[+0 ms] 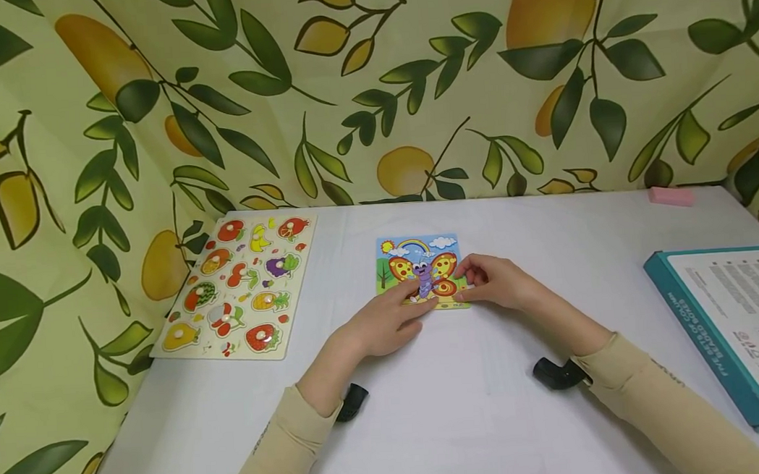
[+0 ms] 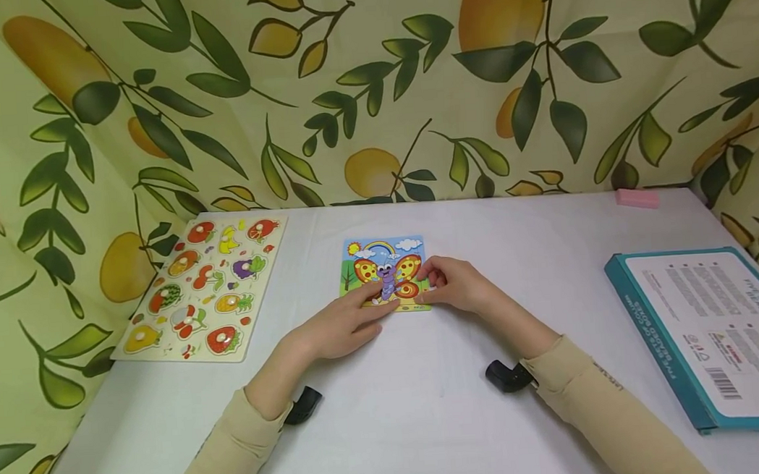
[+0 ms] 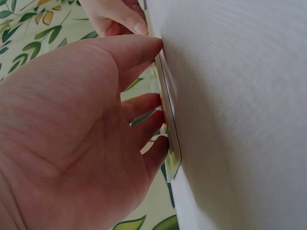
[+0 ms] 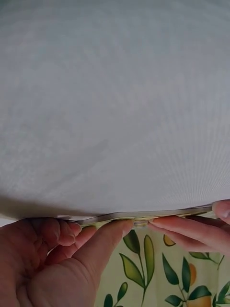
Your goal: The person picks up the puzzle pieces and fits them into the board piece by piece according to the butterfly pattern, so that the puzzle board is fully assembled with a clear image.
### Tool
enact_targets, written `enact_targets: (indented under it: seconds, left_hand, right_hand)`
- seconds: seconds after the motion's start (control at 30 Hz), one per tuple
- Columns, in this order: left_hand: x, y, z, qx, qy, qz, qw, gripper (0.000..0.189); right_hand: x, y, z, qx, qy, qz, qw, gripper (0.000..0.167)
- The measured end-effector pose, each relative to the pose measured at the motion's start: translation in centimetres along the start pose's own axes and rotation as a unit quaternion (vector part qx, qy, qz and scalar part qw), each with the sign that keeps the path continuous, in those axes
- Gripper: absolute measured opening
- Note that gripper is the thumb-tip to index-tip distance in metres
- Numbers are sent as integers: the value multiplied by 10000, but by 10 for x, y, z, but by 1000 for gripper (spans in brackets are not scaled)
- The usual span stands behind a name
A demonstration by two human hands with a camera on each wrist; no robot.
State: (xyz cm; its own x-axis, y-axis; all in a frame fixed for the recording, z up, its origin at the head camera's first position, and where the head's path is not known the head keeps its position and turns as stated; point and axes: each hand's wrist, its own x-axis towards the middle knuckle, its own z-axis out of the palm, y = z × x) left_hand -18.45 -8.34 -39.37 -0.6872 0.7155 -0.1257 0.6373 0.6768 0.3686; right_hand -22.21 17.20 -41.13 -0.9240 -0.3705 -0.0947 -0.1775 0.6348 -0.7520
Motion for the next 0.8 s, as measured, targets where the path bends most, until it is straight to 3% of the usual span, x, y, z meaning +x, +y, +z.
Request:
enact_targets:
  seconds: [0.33, 0.53, 0.8]
  left_hand:
    - [1, -1, 0, -61, -22, 26, 10000, 46]
    - [1, -4, 0, -80, 33, 101, 9999, 46]
    - [3, -10, 6, -356, 11, -51, 9994, 45]
  right_hand:
    - [0, 4, -2, 50, 24, 52, 10000, 33]
    - [-1, 8, 0, 371, -23, -6, 9993, 33]
    - [-4, 16, 1, 607, -72, -34, 9981, 28]
